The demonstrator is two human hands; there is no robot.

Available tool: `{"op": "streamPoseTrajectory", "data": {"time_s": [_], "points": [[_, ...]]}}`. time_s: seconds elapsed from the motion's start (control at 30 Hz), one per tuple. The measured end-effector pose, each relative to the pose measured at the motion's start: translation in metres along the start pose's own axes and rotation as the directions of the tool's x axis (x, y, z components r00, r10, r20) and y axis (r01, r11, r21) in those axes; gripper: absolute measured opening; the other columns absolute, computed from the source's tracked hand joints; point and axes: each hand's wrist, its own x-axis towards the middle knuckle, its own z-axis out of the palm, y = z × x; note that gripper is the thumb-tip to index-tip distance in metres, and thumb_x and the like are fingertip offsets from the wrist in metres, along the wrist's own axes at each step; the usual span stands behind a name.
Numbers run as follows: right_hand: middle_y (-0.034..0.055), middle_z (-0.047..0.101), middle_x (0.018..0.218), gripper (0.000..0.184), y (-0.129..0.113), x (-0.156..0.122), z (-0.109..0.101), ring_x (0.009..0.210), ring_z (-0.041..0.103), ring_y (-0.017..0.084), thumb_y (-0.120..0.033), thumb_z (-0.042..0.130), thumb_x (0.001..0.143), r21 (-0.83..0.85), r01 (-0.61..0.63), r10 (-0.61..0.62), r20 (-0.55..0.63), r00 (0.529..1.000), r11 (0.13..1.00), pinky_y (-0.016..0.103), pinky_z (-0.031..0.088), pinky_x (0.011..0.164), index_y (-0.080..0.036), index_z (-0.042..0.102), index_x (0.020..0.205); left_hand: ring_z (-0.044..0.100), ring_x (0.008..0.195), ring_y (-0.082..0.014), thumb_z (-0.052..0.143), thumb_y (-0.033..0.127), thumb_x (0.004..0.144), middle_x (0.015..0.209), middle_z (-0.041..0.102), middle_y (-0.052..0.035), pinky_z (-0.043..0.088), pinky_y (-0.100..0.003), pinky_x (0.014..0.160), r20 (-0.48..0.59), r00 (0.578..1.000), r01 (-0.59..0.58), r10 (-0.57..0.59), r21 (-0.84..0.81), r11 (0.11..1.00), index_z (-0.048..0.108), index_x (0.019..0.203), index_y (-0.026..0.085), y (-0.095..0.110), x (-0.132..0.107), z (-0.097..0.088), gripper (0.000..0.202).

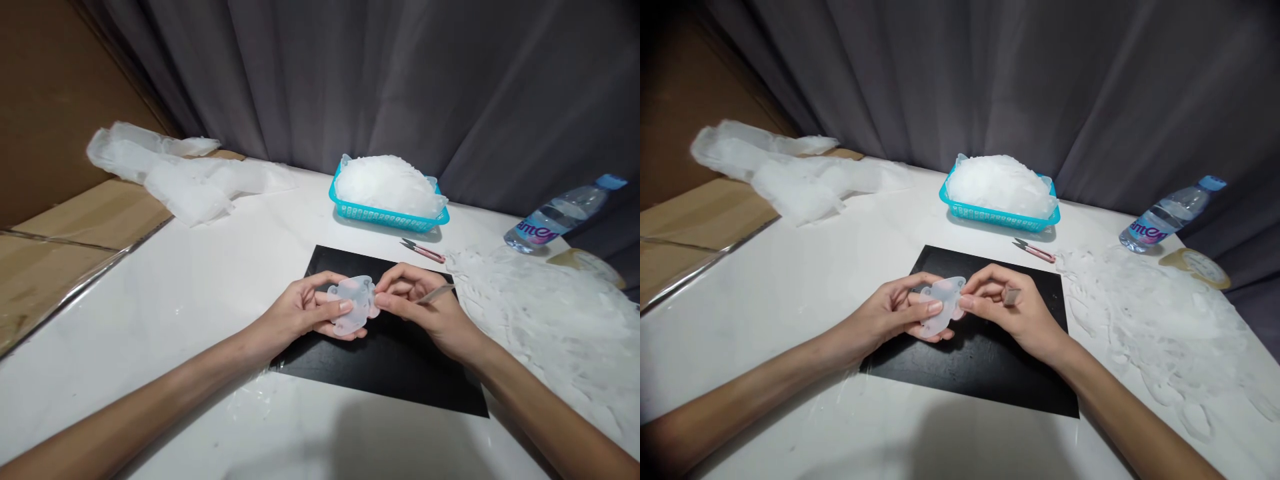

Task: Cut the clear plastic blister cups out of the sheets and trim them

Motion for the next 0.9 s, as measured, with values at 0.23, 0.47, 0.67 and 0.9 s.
{"op": "streamPoseTrajectory", "data": {"time_s": [0.23,0.47,0.67,0.9], "points": [[0.0014,0.073,0.085,0.027,0.006,0.003,-0.004,0.08,0.068,0.016,-0.037,0.079,0.089,-0.075,0.012,-0.013,-0.014,1.0,0.997,0.029,0.052,0.075,-0.022,0.068,0.107,0.081,0.085,-0.0227,0.081,0.03,0.09,0.095,0.083,-0.0097,0.065,-0.031,0.083,-0.098,0.993,-0.062,0.069,0.072,0.996,0.067,0.119,0.015,0.002,0.0,0.0,0.036],[0.0002,0.067,0.087,0.033,0.015,0.003,-0.001,0.057,0.048,0.009,-0.043,0.073,0.093,-0.243,0.095,-0.12,-0.093,0.988,0.965,0.024,0.039,0.054,-0.023,0.063,0.117,0.08,0.088,-0.0221,0.081,0.033,0.089,0.099,0.082,-0.0083,0.065,-0.034,0.09,-0.073,0.995,-0.055,0.063,0.105,0.993,0.072,0.112,0.016,0.003,0.001,-0.006,0.03],[0.0027,0.07,0.093,0.026,0.02,0.002,-0.006,0.067,0.058,0.014,-0.03,0.058,0.102,-0.567,0.262,-0.294,0.038,0.955,0.781,0.028,0.049,0.063,-0.025,0.064,0.126,0.079,0.097,-0.0217,0.077,0.033,0.093,0.107,0.08,-0.0085,0.062,-0.034,0.096,-0.044,0.998,-0.036,0.043,0.142,0.989,0.072,0.114,0.016,0.0,0.001,-0.007,0.028],[0.0078,0.074,0.102,0.033,0.041,0.004,-0.009,0.087,0.073,0.02,-0.019,0.047,0.105,-0.779,0.461,-0.501,0.222,0.836,0.425,0.033,0.058,0.077,-0.023,0.053,0.137,0.076,0.1,-0.0232,0.073,0.042,0.095,0.102,0.079,-0.0083,0.059,-0.039,0.1,-0.033,0.999,0.015,-0.01,0.158,0.987,0.074,0.111,0.017,0.0,0.002,-0.008,0.03]]}}
